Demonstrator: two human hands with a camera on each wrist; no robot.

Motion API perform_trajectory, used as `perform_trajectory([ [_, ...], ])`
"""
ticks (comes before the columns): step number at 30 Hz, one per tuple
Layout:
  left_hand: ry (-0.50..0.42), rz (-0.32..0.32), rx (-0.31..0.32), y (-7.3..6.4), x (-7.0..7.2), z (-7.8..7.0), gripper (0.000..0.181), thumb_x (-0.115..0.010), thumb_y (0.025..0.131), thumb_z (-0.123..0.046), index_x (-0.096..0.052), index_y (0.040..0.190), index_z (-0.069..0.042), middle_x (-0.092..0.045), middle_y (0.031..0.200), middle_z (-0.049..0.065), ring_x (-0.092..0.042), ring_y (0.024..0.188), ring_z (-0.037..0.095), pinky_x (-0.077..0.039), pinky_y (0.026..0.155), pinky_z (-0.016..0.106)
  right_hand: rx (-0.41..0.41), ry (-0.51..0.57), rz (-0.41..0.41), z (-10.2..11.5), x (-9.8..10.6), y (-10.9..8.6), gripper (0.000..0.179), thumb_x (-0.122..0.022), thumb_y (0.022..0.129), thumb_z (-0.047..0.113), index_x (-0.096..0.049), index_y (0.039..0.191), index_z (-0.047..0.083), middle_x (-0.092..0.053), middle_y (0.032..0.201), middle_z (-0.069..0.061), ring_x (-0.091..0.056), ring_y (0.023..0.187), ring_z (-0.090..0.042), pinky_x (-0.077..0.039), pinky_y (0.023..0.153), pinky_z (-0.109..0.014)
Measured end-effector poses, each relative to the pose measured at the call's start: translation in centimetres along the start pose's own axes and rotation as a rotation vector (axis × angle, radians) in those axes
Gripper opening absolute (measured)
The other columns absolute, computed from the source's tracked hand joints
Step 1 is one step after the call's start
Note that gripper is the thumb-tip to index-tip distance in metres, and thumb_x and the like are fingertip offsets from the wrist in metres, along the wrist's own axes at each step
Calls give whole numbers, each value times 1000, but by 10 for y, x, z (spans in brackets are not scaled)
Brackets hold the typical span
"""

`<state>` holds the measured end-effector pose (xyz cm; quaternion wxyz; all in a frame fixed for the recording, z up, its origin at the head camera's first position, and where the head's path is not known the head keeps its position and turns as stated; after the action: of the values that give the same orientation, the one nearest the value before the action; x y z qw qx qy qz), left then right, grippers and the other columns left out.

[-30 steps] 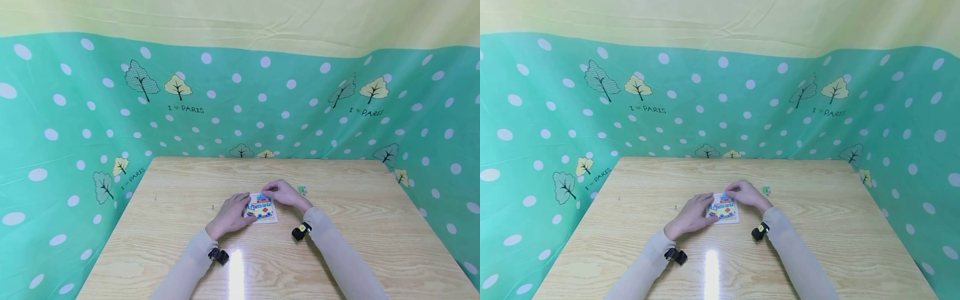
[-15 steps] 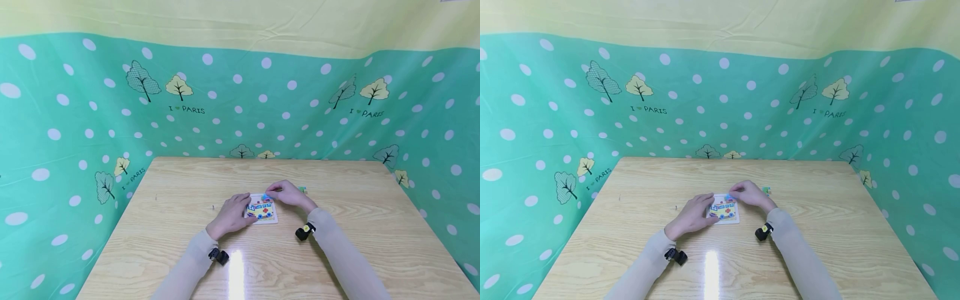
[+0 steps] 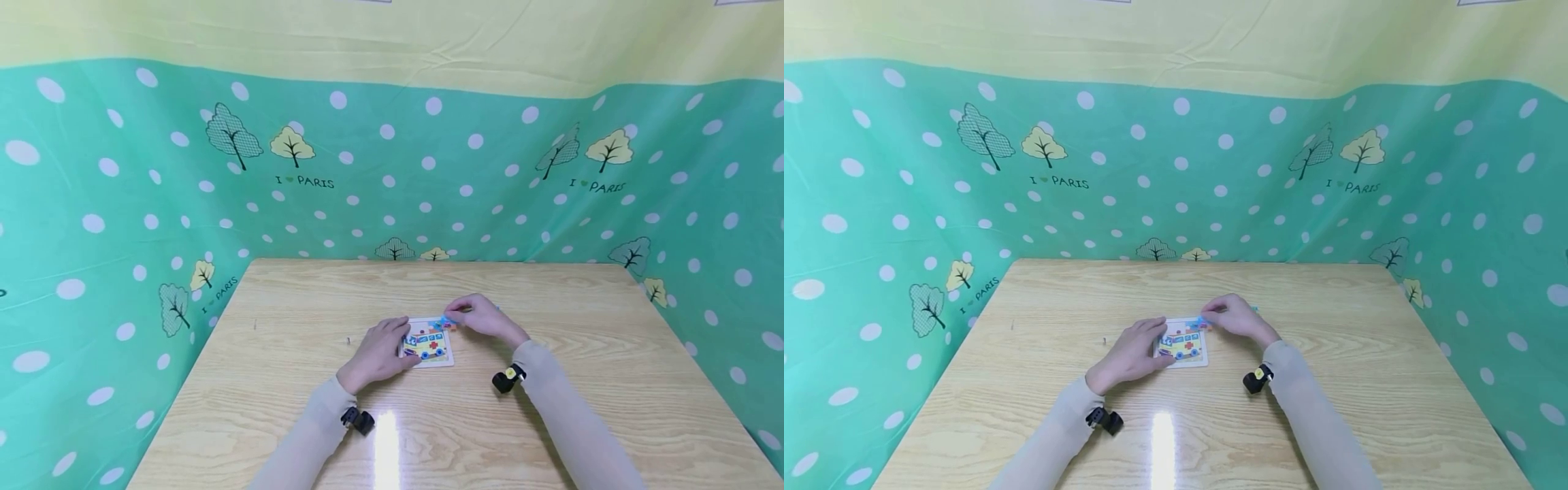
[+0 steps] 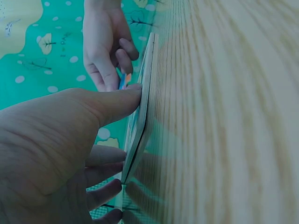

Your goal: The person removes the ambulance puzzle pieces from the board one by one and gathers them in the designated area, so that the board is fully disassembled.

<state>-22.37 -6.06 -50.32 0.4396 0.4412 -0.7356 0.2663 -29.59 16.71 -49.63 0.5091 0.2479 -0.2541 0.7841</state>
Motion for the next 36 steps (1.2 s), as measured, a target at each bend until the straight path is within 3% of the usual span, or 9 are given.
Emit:
perform_trajectory([
  [8, -15, -1, -1, -2, 0, -1, 79, -71, 98, -51, -50, 157, -1, -43, 169, 16, -39, 156, 39, -34, 127, 61, -3, -11, -23, -10, 13, -3, 25, -68, 105, 29, -80, 120, 12, -77, 120, -8, -66, 104, -20, -55, 83, -32],
  [15, -8, 0, -5, -2, 1, -2, 78, -71, 98, -49, -51, 156, -1, -44, 168, 16, -40, 156, 39, -35, 126, 62, -21, 25, -34, -23, 25, -8, 29, -69, 105, 33, -79, 121, 11, -75, 116, -9, -61, 92, -20, -53, 75, -32],
  [21, -13, -8, -9, -3, 1, -2, 78, -71, 98, -49, -51, 156, -1, -44, 168, 16, -40, 155, 39, -35, 126, 61, -33, 40, -53, -32, 36, -13, 32, -67, 106, 34, -76, 124, 9, -71, 118, -11, -59, 92, -22, -53, 73, -32],
  [36, -11, -4, -5, -3, 1, -2, 79, -71, 98, -51, -50, 157, -3, -43, 169, 15, -40, 156, 39, -34, 127, 61, -40, -24, -140, -53, 64, -24, 41, -59, 110, 35, -72, 130, 1, -73, 126, -17, -64, 116, -30, -51, 94, -37],
])
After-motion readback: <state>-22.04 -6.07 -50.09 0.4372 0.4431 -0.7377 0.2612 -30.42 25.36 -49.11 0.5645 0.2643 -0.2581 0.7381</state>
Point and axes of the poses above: each hand's wrist, its own y-axis towards the middle knuckle, its own x-axis out of the back of the hand, z = x × y, the point moved 6 cm from there along y, towards the middle knuckle
